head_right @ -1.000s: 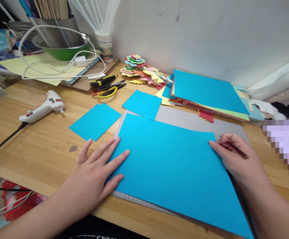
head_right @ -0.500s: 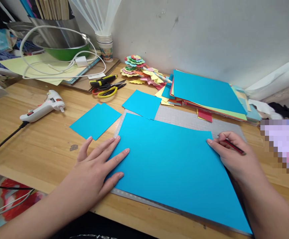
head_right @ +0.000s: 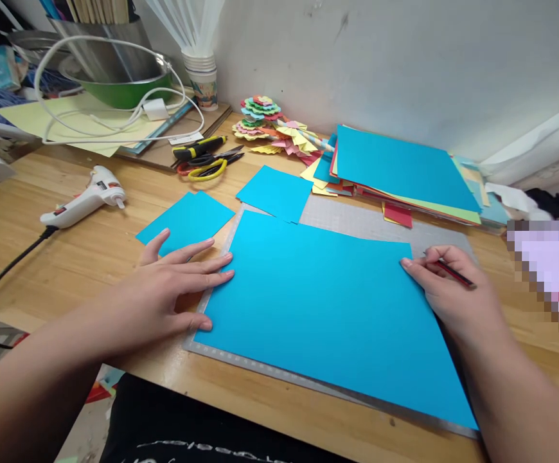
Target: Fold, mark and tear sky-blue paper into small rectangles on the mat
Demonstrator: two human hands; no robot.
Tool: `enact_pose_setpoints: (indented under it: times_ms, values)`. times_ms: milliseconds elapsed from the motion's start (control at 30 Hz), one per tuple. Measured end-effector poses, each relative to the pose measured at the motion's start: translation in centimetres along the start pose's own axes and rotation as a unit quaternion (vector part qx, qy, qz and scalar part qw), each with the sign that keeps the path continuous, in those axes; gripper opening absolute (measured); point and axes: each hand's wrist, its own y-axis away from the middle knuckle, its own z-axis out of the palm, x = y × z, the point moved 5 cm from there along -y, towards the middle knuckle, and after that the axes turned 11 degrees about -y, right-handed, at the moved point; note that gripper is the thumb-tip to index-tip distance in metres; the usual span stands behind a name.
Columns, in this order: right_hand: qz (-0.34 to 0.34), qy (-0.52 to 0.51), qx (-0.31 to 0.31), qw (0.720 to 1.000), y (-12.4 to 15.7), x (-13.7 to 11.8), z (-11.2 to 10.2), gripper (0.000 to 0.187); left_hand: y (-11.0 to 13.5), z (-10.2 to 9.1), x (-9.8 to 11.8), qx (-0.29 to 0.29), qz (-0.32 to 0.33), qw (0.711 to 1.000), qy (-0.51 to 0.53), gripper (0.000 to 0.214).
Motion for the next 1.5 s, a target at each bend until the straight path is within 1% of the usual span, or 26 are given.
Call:
enact_pose_setpoints:
  times_ms: [100,233,367,633,867,1000,1200,1367,1500]
  values:
    - [-0.039,-0.007,0.006,0.999,0.1,-0.3,0.1,0.038,0.0,0.4,-0.2,-0.001,-0.004,1.000,0.001,0.059]
    - [-0.057,-0.005,-0.008,0.998,0.2,-0.3,0.2,0.036,0.1,0.6,-0.4,0.003,-0.006,1.000,0.013,0.062]
    - [-0.081,-0.014,-0.014,0.996,0.5,-0.7,0.4,0.034,0.2,0.6,-0.5,-0.007,-0.005,1.000,0.016,0.064]
    - [-0.076,-0.029,0.007,0.997,0.9,-0.8,0.2,0.034,0.1,0.6,-0.6,0.006,0.003,1.000,0.024,0.063]
    - [-0.082,-0.036,0.001,0.996,1.1,-0.9,0.2,0.032,0.0,0.4,-0.5,-0.004,0.002,1.000,0.027,0.063]
    - [-0.091,-0.031,-0.001,0.995,1.2,-1.1,0.4,0.033,0.0,0.3,-0.6,0.011,0.000,1.000,0.027,0.063]
    - [-0.088,-0.028,0.002,0.996,1.0,-0.9,0.3,0.036,-0.1,0.4,-0.6,-0.005,0.000,1.000,0.030,0.063]
    - [-0.097,-0.040,0.000,0.994,0.9,-0.7,0.1,0.033,-0.2,0.4,-0.5,-0.010,-0.003,0.999,0.033,0.062]
    - [-0.086,-0.038,-0.004,0.996,0.9,-0.7,0.2,0.033,-0.1,0.4,-0.6,-0.012,-0.002,0.999,0.038,0.062]
